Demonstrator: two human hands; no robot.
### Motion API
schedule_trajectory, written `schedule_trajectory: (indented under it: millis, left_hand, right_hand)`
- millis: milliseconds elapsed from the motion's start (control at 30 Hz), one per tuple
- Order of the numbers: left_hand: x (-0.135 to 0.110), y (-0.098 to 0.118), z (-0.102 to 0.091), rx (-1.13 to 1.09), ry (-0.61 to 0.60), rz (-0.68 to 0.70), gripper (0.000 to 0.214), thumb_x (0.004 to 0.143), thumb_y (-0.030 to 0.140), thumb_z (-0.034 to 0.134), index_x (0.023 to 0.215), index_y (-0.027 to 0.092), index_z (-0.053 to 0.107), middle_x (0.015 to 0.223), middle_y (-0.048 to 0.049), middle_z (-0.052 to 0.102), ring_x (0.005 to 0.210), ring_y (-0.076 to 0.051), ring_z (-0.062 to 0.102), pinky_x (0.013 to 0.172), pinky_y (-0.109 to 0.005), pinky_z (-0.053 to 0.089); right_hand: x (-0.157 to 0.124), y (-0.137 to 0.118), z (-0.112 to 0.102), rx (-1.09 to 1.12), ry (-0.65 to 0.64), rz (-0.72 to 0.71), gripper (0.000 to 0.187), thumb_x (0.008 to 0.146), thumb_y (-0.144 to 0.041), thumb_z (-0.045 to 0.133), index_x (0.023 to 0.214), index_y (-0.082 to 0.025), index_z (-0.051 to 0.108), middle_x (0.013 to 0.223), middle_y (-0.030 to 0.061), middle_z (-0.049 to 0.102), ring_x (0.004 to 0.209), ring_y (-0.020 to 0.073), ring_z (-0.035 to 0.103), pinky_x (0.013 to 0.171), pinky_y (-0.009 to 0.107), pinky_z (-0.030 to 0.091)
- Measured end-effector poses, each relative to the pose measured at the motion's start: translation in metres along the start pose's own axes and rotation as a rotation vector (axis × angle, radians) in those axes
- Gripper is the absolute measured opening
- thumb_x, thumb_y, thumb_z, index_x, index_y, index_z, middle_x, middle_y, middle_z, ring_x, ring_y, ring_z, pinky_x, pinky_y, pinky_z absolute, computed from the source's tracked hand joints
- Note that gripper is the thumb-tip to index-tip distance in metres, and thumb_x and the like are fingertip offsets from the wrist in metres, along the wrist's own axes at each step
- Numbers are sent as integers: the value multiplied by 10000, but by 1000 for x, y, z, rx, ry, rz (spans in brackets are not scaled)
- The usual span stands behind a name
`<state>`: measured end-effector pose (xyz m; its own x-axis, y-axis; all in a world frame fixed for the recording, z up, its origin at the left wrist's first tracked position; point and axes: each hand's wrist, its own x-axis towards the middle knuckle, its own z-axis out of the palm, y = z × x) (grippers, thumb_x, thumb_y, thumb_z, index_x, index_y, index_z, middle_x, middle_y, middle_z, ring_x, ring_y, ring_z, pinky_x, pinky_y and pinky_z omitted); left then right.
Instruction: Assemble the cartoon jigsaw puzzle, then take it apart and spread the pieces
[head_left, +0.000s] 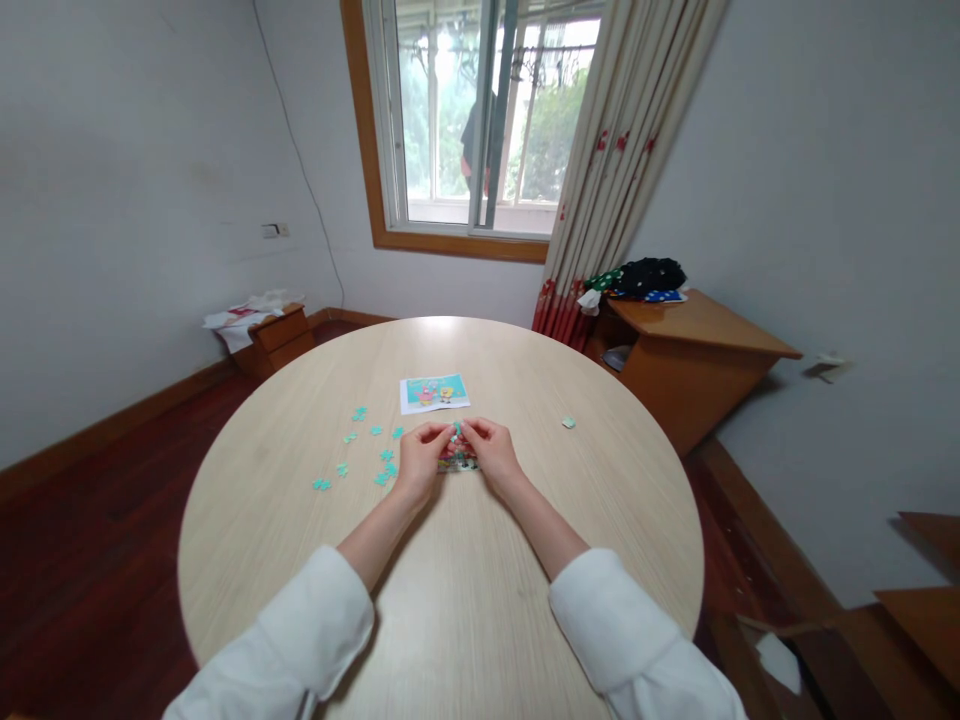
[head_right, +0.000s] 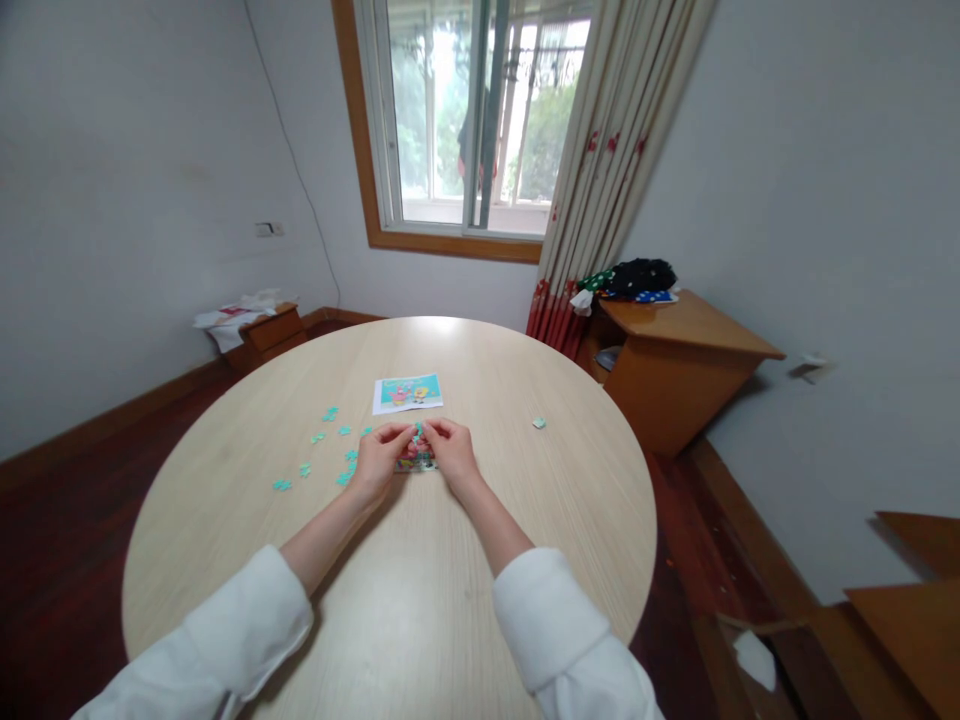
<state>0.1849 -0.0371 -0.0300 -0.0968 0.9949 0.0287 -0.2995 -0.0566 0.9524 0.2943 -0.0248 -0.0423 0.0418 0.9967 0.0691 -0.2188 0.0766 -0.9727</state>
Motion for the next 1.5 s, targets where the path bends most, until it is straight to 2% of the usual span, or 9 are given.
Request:
schedule_trajectory:
  millis: [167, 333, 400, 467, 600, 800, 1167, 1367, 1500]
  left_hand:
    - [-1, -8, -8, 302, -84, 131, 205, 648, 356, 666, 636, 156, 621, 512, 13, 565, 480, -119, 505, 499, -251, 412]
    - [-17, -13, -11, 859, -317, 428, 221, 823, 266, 469, 811, 155, 660, 853, -95, 670, 812, -194, 612, 772, -336, 480]
    - [-26, -13, -9, 1070, -403, 485, 306, 855, 246, 424, 1046, 142, 639, 1150, -151, 619, 1068, -232, 566, 934, -391, 427]
    - [-34, -14, -6, 1284, -443, 481, 439, 872, 295, 423, 1264, 123, 520, 1385, -180, 452, 1282, -283, 408, 1056, -469, 302]
    - [-40, -16, -4, 1579, -488, 387, 607, 914, 440, 319, 1421, 106, 322, 1493, -194, 264, 1383, -326, 221, 1100, -539, 160]
    - [-41, -16, -5, 1682, -505, 382, 627, 919, 478, 260, 1430, 117, 312, 1487, -181, 281, 1377, -315, 241, 1100, -513, 169]
    - [-62, -6, 4, 1767, -472, 448, 580, 900, 445, 354, 1354, 92, 435, 1407, -224, 412, 1294, -349, 384, 1053, -527, 239]
    - [-70, -5, 6, 1743, -456, 475, 551, 886, 436, 394, 1320, 107, 477, 1381, -216, 449, 1259, -358, 419, 1034, -542, 259]
    - [-75, -8, 6, 1729, -461, 476, 564, 875, 450, 404, 1318, 110, 485, 1377, -220, 452, 1248, -365, 430, 1033, -556, 255]
  right_hand:
    - [16, -2, -27, -56, 190, -86, 332, 607, -482, 691, 674, -174, 589, 532, -35, 547, 481, 89, 489, 459, 214, 404]
    - [33, -7, -65, 13, 451, -42, 319, 692, -451, 654, 620, -194, 479, 471, -64, 470, 387, 57, 422, 353, 175, 307]
    - [36, -8, -72, 55, 479, -5, 319, 715, -444, 648, 629, -195, 467, 493, -43, 525, 406, 67, 478, 352, 170, 347]
    - [36, -7, -73, 80, 459, 17, 299, 724, -418, 657, 654, -189, 479, 530, -21, 581, 455, 82, 550, 377, 168, 409]
    - [35, -4, -69, 70, 403, 36, 223, 717, -301, 685, 688, -174, 505, 575, 8, 641, 478, 97, 600, 414, 177, 476]
    - [35, -1, -64, 10, 373, 19, 153, 678, -194, 682, 724, -173, 537, 551, -2, 641, 450, 105, 589, 404, 193, 477]
    - [27, 5, -58, -295, 181, -152, 281, 583, -421, 694, 626, -149, 637, 576, 9, 632, 551, 125, 563, 546, 260, 466]
    - [20, -1, -53, -200, 119, -85, 300, 507, -342, 756, 705, -141, 655, 496, -30, 585, 507, 111, 543, 543, 262, 466]
    - [19, -1, -51, -194, 82, -47, 306, 472, -343, 786, 651, -132, 656, 524, 0, 617, 515, 121, 565, 533, 266, 475]
